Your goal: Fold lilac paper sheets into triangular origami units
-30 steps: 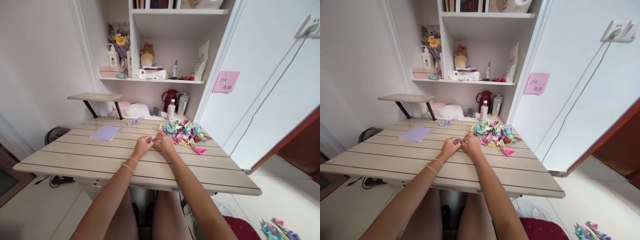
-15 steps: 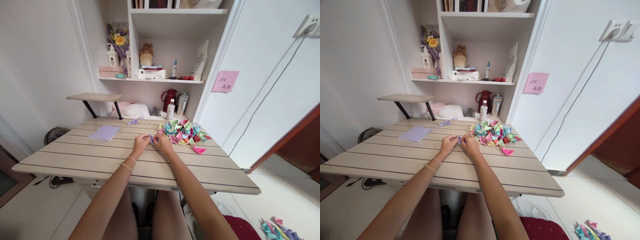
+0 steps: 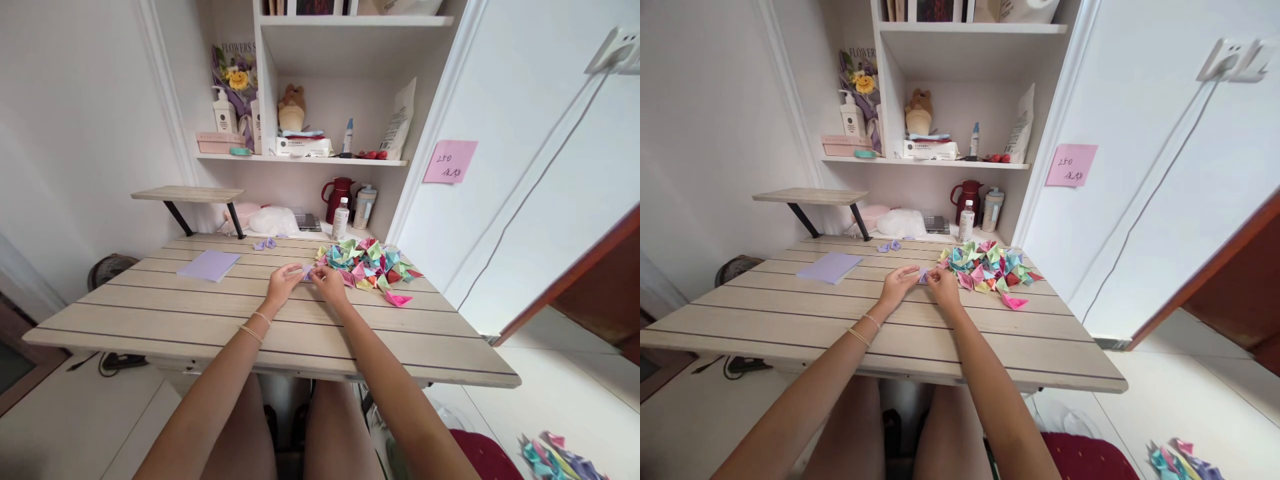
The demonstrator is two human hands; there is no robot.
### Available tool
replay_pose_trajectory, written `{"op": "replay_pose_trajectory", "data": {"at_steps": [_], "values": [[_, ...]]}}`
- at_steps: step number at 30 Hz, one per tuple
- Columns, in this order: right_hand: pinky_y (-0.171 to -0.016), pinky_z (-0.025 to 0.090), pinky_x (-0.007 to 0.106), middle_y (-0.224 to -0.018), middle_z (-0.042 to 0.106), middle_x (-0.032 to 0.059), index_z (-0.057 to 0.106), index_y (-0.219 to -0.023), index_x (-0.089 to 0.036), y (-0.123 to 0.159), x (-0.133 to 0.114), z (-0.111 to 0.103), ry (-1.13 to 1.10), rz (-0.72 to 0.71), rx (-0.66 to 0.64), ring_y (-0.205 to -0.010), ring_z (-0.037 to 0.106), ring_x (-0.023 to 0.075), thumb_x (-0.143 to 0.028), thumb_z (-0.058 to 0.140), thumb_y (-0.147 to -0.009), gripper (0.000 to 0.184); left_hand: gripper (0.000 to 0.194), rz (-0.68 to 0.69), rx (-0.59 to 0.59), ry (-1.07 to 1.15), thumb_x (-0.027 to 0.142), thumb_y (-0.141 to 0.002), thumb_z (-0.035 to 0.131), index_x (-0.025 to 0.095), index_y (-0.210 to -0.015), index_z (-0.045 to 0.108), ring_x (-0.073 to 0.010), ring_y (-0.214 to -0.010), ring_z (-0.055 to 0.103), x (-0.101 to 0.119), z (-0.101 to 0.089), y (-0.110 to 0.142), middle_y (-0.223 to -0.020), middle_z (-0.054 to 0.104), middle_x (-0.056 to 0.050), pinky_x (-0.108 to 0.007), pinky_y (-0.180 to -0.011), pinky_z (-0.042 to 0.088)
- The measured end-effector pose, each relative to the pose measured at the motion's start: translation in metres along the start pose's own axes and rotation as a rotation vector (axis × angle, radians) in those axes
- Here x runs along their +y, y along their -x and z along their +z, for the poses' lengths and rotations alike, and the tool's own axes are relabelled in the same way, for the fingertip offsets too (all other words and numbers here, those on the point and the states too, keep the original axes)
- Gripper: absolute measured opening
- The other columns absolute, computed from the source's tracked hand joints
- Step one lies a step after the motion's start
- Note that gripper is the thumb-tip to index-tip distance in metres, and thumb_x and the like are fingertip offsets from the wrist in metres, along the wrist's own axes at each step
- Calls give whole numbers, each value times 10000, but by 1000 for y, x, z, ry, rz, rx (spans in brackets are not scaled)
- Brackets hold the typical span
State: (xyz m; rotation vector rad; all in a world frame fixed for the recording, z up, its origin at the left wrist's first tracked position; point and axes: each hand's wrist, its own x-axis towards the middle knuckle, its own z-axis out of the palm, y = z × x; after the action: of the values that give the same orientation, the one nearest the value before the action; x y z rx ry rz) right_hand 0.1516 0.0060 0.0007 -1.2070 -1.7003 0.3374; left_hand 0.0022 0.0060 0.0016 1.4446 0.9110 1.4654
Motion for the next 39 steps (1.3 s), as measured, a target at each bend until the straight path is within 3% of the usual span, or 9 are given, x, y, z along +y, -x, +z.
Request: {"op": "replay_pose_trajectory", "data": {"at_steps": [4,10,15,21,28,33,36,39], "values": [[-619,456,254,-760,677,60,640,-788,-138,-3,4,0,-135,32,13,-665,608,156,-323,494,-748,238,468,-78,-53,91,279,-554,745,85,-965,633,-235,-892,626,-4,0,-2,-965,669,-157,-387,-832,466],[-616,471,255,-760,687,59,652,-788,-143,-1,3,3,-263,51,-51,-678,622,164,-363,536,-715,259,425,-170,-103,162,284,-543,754,85,-904,652,-211,-823,641,-9,0,-2,-913,686,-132,-367,-807,480],[-541,455,242,-695,689,35,671,-758,-153,0,4,0,-258,71,-118,-595,605,158,-331,545,-693,228,357,-227,-178,183,266,-569,743,95,-871,658,-187,-763,648,-8,-1,1,-837,698,-108,-342,-775,498],[-514,428,240,-641,690,27,690,-715,-166,0,2,-4,-203,99,-108,-573,593,169,-274,592,-629,170,299,-260,-226,183,268,-607,721,107,-850,656,-181,-780,645,-5,0,4,-803,696,-94,-333,-772,506],[-543,436,240,-569,664,3,669,-681,-170,1,-5,1,-271,133,-87,-563,599,161,-239,603,-603,124,292,-262,-136,165,279,-574,741,92,-775,641,-166,-688,645,-5,0,3,-728,686,-80,-302,-687,531],[-585,485,260,-741,678,45,572,-967,-151,-2,-4,5,-418,175,-33,-648,625,159,-337,582,-674,347,304,-241,-16,193,330,-606,713,106,-783,608,-165,-737,645,-4,-2,-1,-795,686,-91,-299,-715,522],[-592,506,280,-845,671,80,540,-1000,-157,-2,-4,7,-490,188,-37,-688,635,171,-396,639,-636,447,315,-223,24,222,343,-623,696,124,-825,596,-153,-773,642,-2,-3,-2,-835,684,-81,-295,-753,506],[-605,516,293,-822,678,78,564,-964,-157,1,-6,10,-543,181,-78,-689,644,183,-390,698,-577,471,314,-216,27,241,339,-618,699,128,-832,608,-146,-756,640,-1,-3,-2,-821,685,-71,-290,-759,498]]}}
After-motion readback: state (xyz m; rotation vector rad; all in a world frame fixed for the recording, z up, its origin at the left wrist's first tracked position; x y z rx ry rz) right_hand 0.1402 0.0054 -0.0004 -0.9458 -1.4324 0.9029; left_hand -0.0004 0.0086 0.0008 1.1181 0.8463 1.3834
